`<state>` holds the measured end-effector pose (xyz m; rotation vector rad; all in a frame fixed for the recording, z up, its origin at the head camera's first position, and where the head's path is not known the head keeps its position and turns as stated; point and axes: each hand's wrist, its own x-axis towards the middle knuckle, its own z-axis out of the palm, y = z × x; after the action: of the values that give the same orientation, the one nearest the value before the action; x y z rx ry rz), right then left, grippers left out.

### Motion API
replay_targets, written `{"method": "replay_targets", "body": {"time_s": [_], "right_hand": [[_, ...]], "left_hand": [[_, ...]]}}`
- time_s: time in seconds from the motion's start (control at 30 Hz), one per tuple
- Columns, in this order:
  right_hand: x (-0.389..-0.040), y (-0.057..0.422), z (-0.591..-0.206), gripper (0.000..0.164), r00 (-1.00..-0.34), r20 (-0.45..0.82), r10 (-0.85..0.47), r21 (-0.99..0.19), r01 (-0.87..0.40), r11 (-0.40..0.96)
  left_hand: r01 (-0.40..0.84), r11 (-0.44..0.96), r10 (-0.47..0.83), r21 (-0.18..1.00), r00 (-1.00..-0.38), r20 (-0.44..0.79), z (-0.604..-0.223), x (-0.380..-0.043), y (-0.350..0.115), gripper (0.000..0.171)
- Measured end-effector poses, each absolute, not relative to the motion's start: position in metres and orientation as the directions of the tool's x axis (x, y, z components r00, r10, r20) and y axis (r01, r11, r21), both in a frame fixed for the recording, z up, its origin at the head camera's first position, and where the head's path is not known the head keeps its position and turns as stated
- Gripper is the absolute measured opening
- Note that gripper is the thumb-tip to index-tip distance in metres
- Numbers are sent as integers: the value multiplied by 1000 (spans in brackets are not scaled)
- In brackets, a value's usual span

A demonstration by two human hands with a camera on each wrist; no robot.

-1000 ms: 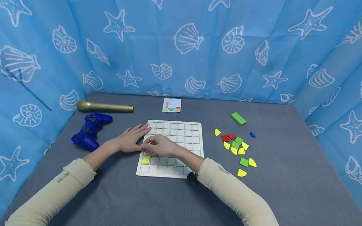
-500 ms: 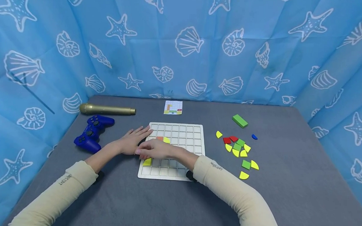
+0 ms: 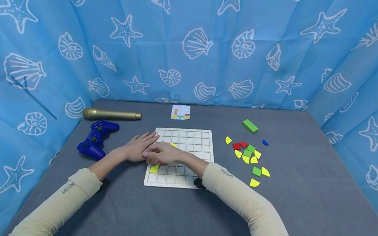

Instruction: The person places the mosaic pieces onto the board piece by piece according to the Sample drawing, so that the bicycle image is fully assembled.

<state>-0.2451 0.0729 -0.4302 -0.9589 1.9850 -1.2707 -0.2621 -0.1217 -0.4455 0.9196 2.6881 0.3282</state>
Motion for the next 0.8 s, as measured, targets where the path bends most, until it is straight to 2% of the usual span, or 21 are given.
{"method": "replay_targets", "body": {"time_s": [0.13,0.3,0.43,0.8], "right_hand": [[-243,84,-424,37,-601,-211,-771,-966,7,259],[-240,105,-415,47,-583,-318,-748,-946,247,209],[-237,126,-405,51,-601,-344,-721,-933,308,188],[-229,207,-390,55,-714,-326,-620,-939,321,124]], "left_hand": [[546,781,612,304,-766,-197,-445,-262,-120,77],[508,810,575,292,-784,-234,-447,-263,-119,86],[490,819,561,298,-791,-242,-446,-263,-119,90],[501,813,572,298,-783,-245,-447,-263,-120,92]]}}
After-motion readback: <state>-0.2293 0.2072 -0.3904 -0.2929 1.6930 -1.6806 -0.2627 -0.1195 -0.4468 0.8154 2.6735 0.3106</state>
